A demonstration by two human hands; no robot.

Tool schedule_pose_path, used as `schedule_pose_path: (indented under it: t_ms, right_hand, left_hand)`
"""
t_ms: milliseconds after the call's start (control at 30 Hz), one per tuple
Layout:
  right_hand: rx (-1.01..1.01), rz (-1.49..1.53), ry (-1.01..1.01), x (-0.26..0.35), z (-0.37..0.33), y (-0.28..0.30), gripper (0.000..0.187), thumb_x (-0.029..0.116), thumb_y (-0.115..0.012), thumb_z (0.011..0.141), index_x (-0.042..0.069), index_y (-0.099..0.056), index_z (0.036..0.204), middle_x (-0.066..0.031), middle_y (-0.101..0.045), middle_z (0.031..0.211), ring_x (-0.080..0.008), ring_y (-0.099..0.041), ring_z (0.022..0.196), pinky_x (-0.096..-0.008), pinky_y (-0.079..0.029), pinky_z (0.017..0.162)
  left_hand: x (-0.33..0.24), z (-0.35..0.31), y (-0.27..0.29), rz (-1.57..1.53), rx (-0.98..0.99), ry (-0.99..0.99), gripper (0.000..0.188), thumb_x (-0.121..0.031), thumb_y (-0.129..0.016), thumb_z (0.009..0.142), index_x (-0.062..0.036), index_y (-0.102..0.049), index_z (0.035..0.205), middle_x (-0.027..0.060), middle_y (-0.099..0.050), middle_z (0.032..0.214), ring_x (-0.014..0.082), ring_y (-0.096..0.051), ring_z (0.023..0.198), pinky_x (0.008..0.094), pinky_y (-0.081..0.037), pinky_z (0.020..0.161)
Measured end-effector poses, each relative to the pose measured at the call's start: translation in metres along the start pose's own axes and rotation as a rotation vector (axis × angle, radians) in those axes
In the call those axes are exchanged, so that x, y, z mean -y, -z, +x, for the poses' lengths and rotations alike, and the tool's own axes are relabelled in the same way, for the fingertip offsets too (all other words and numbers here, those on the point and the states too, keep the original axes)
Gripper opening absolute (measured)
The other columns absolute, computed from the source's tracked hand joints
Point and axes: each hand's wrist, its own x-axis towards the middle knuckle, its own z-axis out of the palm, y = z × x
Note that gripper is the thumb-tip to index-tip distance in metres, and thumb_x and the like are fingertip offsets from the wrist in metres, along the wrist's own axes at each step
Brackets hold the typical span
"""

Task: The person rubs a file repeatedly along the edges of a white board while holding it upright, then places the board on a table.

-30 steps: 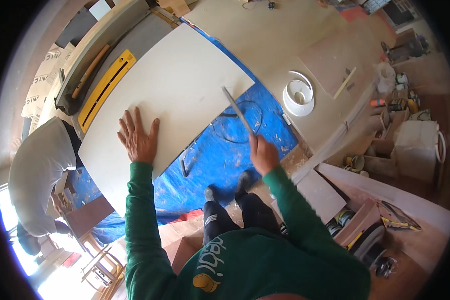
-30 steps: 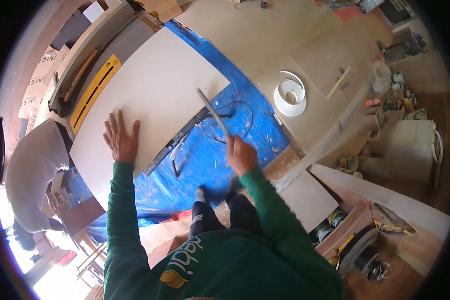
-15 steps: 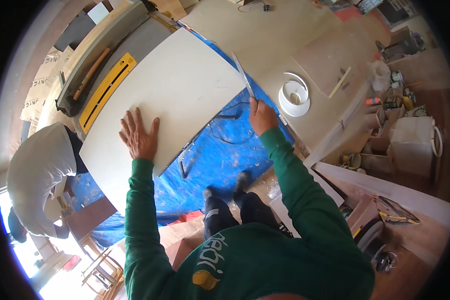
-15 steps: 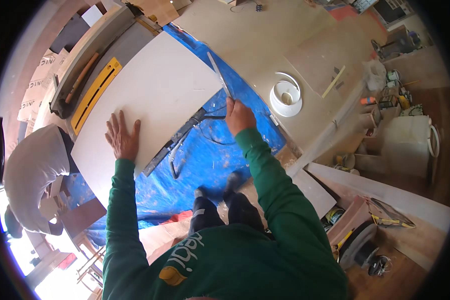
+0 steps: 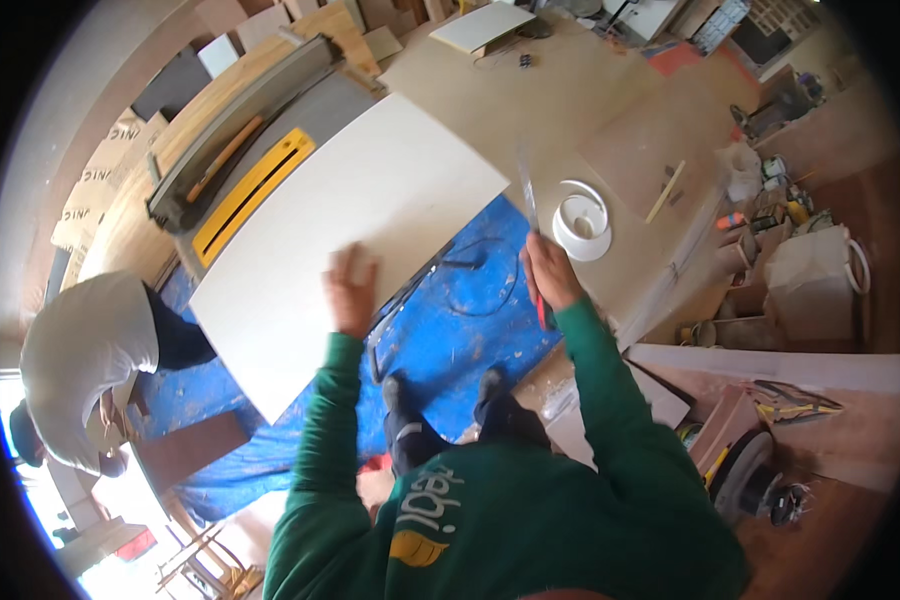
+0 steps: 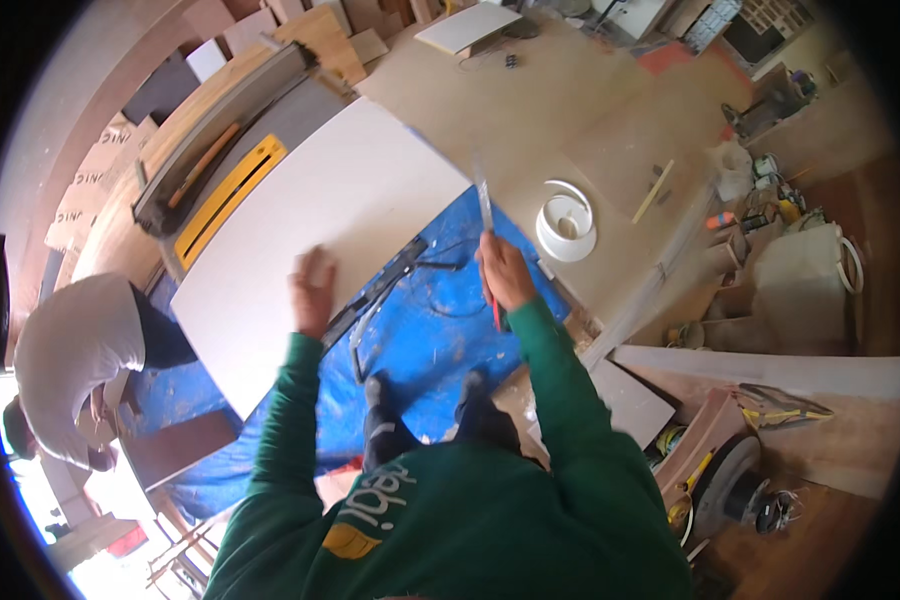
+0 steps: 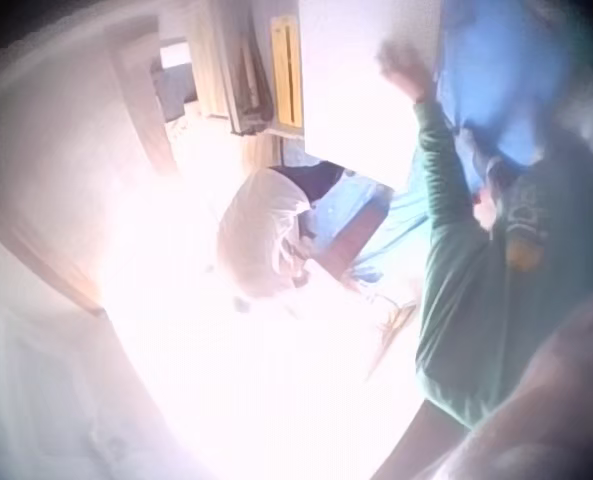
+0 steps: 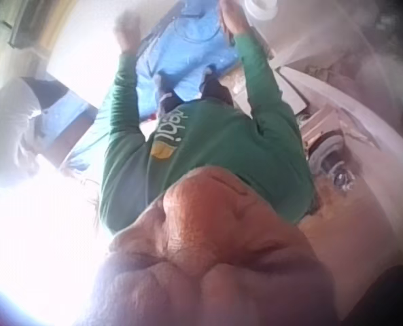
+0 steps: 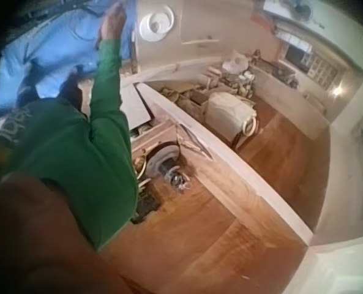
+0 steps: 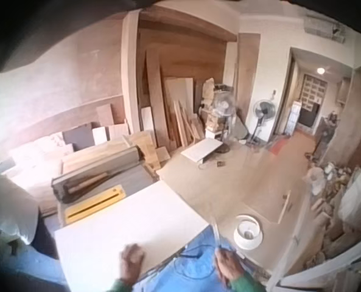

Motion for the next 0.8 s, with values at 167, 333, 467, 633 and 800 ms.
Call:
schedule_pose_path:
  t_ms: [167, 333, 467, 633, 800]
  right_hand:
    - [0.432, 0.776, -0.453, 0.011, -0.156, -0.085, 0.050, 0.052, -0.035, 0.101, 0.011, -0.048, 0.076, -0.0002, -0.043, 0.053, -0.0125, -0.041, 0.035, -0.0268, -0.035, 0.034]
    - [0.586, 0.345, -0.403, -0.004, -0.239, -0.160, 0.050, 0.048, -0.034, 0.103, 0.009, -0.048, 0.075, -0.0012, -0.043, 0.050, -0.0133, -0.042, 0.036, -0.0253, -0.036, 0.036]
    - [0.324, 0.295, -0.197, -0.022, -0.306, -0.186, 0.044, 0.042, -0.036, 0.103, 0.007, -0.050, 0.080, -0.0056, -0.048, 0.055, -0.0171, -0.049, 0.043, -0.0285, -0.039, 0.042]
    - [-0.253, -0.177, 0.064, -0.003, -0.280, -0.211, 0.034, 0.030, -0.045, 0.099, -0.002, -0.054, 0.096, -0.0201, -0.060, 0.078, -0.0368, -0.063, 0.071, -0.0477, -0.047, 0.062]
    - [-0.321, -0.266, 0.147, -0.017, -0.316, -0.234, 0.023, 0.018, -0.049, 0.097, -0.001, -0.054, 0.108, -0.0210, -0.060, 0.076, -0.0338, -0.062, 0.068, -0.0436, -0.047, 0.062]
  left_hand:
    - [-0.136, -0.110, -0.026, -1.081, 0.557, 0.283, 0.059, -0.022, -0.068, 0.092, -0.0008, -0.040, 0.139, 0.0113, -0.069, 0.086, 0.0165, -0.066, 0.082, 0.0298, -0.053, 0.074]
    - [-0.043, -0.065, 0.027, -0.950, 0.236, 0.059, 0.030, -0.023, -0.051, 0.097, 0.0052, -0.057, 0.106, 0.0048, -0.055, 0.057, 0.0142, -0.055, 0.046, 0.0273, -0.043, 0.044]
    - [-0.074, 0.001, 0.090, -0.921, 0.010, 0.306, 0.040, -0.038, -0.046, 0.102, -0.0006, -0.054, 0.090, -0.0040, -0.036, 0.051, 0.0084, -0.033, 0.040, 0.0243, -0.030, 0.040]
    - [-0.125, -0.136, 0.060, -0.913, 0.397, 0.268, 0.044, -0.042, -0.052, 0.099, 0.0015, -0.055, 0.108, -0.0001, -0.050, 0.058, 0.0115, -0.048, 0.045, 0.0269, -0.040, 0.041]
    - [-0.117, -0.173, 0.054, -0.856, 0.511, 0.542, 0.032, -0.036, -0.059, 0.096, -0.0041, -0.057, 0.104, -0.0026, -0.047, 0.057, 0.0075, -0.042, 0.038, 0.0246, -0.034, 0.034]
